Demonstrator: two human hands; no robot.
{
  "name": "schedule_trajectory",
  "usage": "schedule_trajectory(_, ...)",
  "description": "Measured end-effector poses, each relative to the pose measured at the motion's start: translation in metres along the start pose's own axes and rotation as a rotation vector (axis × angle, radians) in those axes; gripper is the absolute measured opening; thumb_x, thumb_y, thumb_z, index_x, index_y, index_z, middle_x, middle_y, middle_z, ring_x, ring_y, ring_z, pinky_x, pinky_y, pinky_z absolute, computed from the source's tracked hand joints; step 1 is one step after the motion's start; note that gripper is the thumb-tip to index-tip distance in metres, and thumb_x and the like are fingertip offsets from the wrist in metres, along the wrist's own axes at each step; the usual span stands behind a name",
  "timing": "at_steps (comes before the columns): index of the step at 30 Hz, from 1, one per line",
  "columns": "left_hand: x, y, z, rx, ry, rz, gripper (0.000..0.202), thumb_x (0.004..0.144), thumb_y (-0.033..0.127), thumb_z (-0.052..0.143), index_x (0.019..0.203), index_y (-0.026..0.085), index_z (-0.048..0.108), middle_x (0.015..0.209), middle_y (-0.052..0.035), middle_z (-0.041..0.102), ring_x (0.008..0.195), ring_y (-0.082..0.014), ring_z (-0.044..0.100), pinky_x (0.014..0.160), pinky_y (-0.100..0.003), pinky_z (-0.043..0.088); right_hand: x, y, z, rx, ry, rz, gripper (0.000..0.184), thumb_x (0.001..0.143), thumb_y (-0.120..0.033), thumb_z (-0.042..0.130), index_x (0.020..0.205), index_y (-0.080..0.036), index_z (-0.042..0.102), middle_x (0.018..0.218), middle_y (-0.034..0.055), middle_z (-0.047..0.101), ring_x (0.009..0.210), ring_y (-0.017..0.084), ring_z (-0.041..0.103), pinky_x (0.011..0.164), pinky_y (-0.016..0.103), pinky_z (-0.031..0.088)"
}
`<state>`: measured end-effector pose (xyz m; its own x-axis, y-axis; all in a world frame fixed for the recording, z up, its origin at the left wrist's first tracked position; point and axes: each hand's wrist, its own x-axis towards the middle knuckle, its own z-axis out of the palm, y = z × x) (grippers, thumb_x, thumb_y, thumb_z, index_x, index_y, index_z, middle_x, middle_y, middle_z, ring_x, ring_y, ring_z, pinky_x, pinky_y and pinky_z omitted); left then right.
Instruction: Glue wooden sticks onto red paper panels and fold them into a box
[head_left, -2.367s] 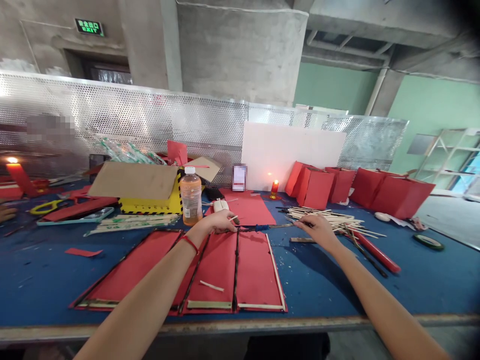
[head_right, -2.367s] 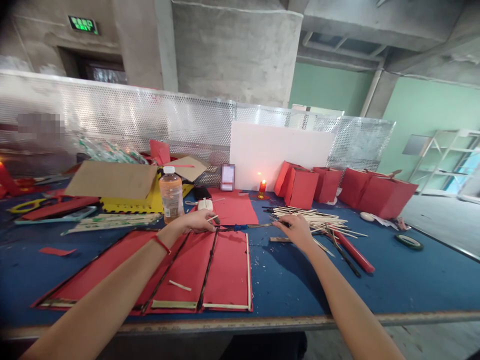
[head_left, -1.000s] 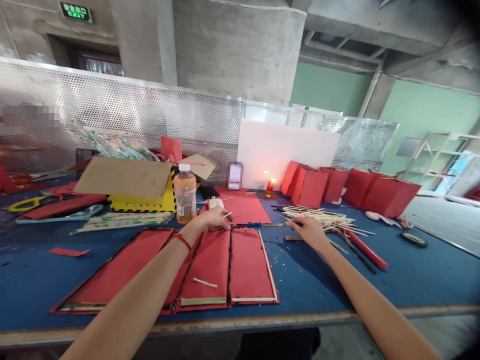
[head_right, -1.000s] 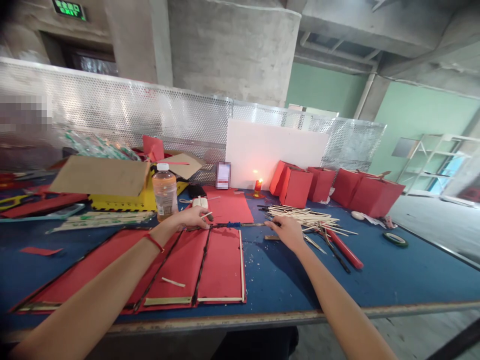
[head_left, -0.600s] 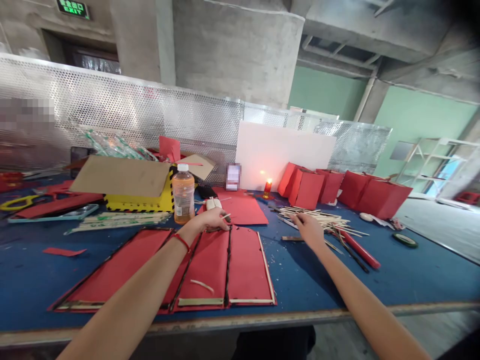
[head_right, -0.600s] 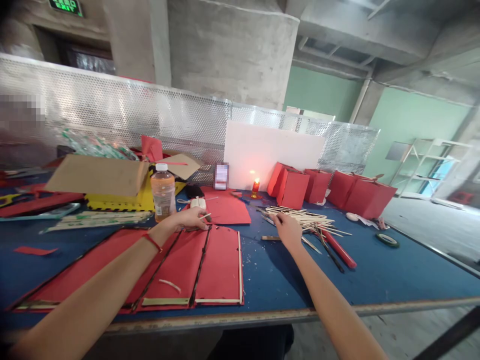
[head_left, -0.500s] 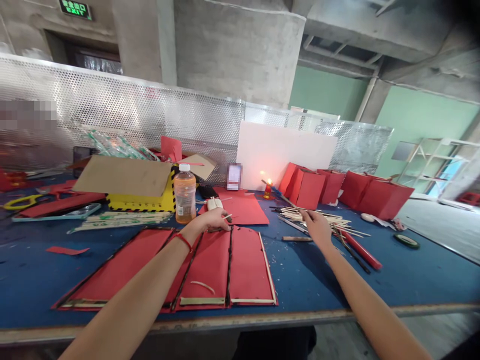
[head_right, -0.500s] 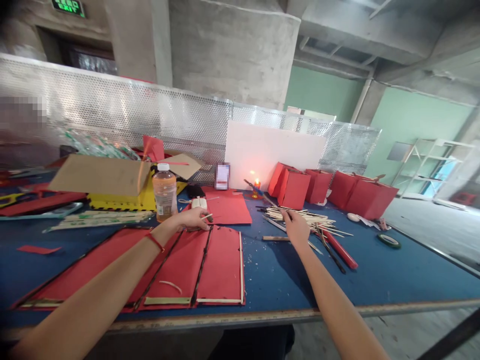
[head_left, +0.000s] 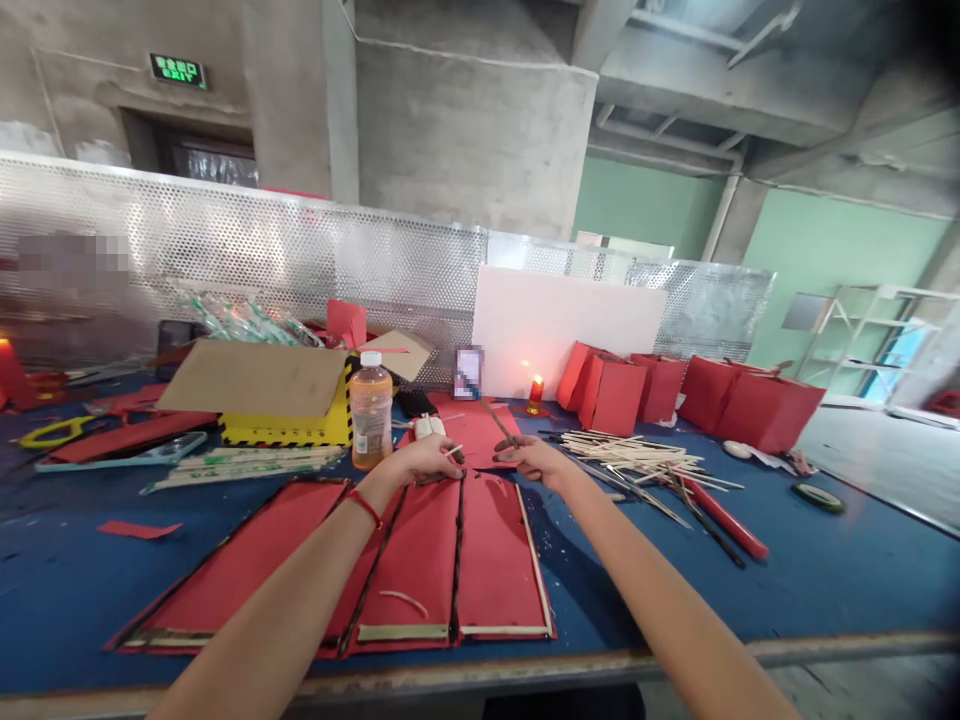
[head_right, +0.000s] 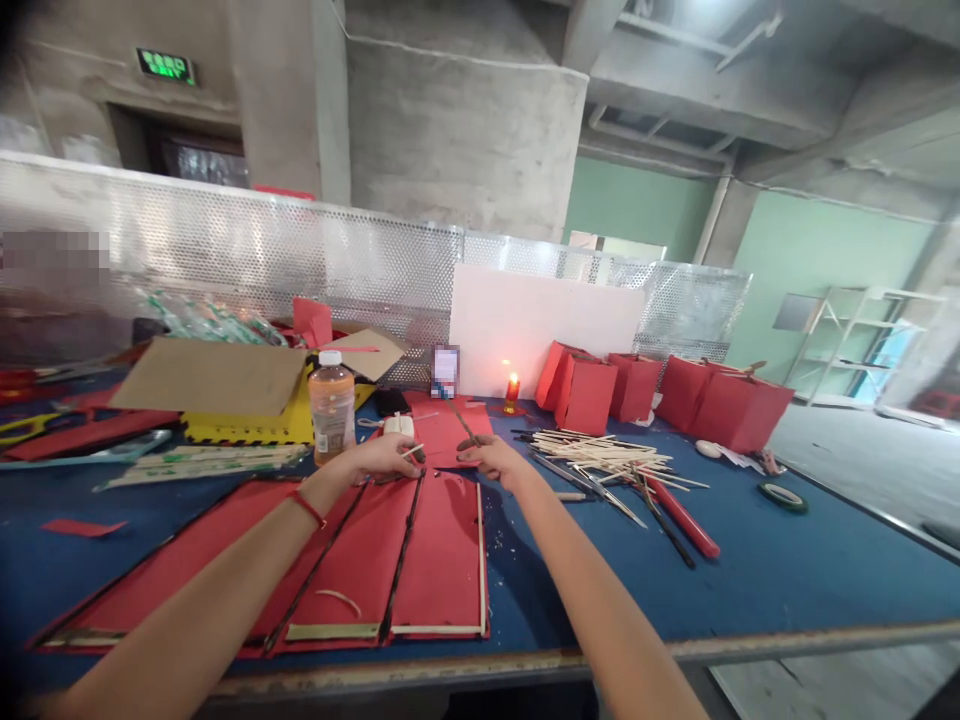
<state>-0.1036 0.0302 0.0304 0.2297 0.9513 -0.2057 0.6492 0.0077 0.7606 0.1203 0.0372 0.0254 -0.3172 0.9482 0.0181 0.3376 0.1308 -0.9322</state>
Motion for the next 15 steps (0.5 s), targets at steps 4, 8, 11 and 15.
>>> schedule_trajectory(4, 0.001, 0.001, 0.003, 0.008, 0.01, -0.024, 0.026, 0.063, 0.023, 0.072, 0.078, 0.018, 0.053, 0.047, 0.0087, 0.044, 0.036, -0.0054, 0.033, 0.037, -0.018, 0.022, 0.004, 0.006, 0.001, 0.096, -0.183, 0.122, 0.008, 0.072, -0.016, 0.064, 0.079, -0.016, 0.061, 0.049, -0.0099, 0.041, 0.037, 0.003, 0.017, 0.039, 0.019, 0.011)
schedule_trajectory(8, -0.002, 0.005, 0.006, -0.014, 0.035, -0.02, 0.026, 0.061, 0.02, 0.073, 0.075, 0.017, 0.051, 0.048, 0.0085, 0.045, 0.038, -0.0048, 0.035, 0.037, -0.018, 0.022, 0.006, 0.018, 0.001, 0.167, -0.181, 0.162, 0.021, 0.068, -0.026, 0.074, 0.079, -0.017, 0.06, 0.048, -0.0118, 0.037, 0.037, 0.001, 0.015, 0.038, 0.018, 0.007)
schedule_trajectory(11, -0.004, 0.007, 0.007, -0.01, 0.034, -0.007, 0.025, 0.062, 0.018, 0.072, 0.075, 0.017, 0.052, 0.047, 0.0084, 0.045, 0.039, -0.0056, 0.035, 0.039, -0.018, 0.023, 0.009, 0.019, 0.012, 0.115, -0.082, 0.155, 0.028, 0.066, -0.037, 0.078, 0.075, -0.016, 0.062, 0.042, -0.0123, 0.03, 0.037, 0.002, 0.016, 0.038, 0.021, 0.005)
schedule_trajectory(15, -0.003, 0.007, 0.007, 0.002, 0.028, 0.011, 0.019, 0.062, 0.016, 0.07, 0.071, 0.016, 0.053, 0.045, 0.0081, 0.044, 0.039, -0.0061, 0.036, 0.04, -0.018, 0.024, 0.005, 0.011, 0.031, -0.009, 0.013, 0.089, 0.026, 0.068, -0.037, 0.076, 0.062, -0.015, 0.062, 0.037, -0.01, 0.03, 0.038, 0.005, 0.023, 0.039, 0.023, 0.014)
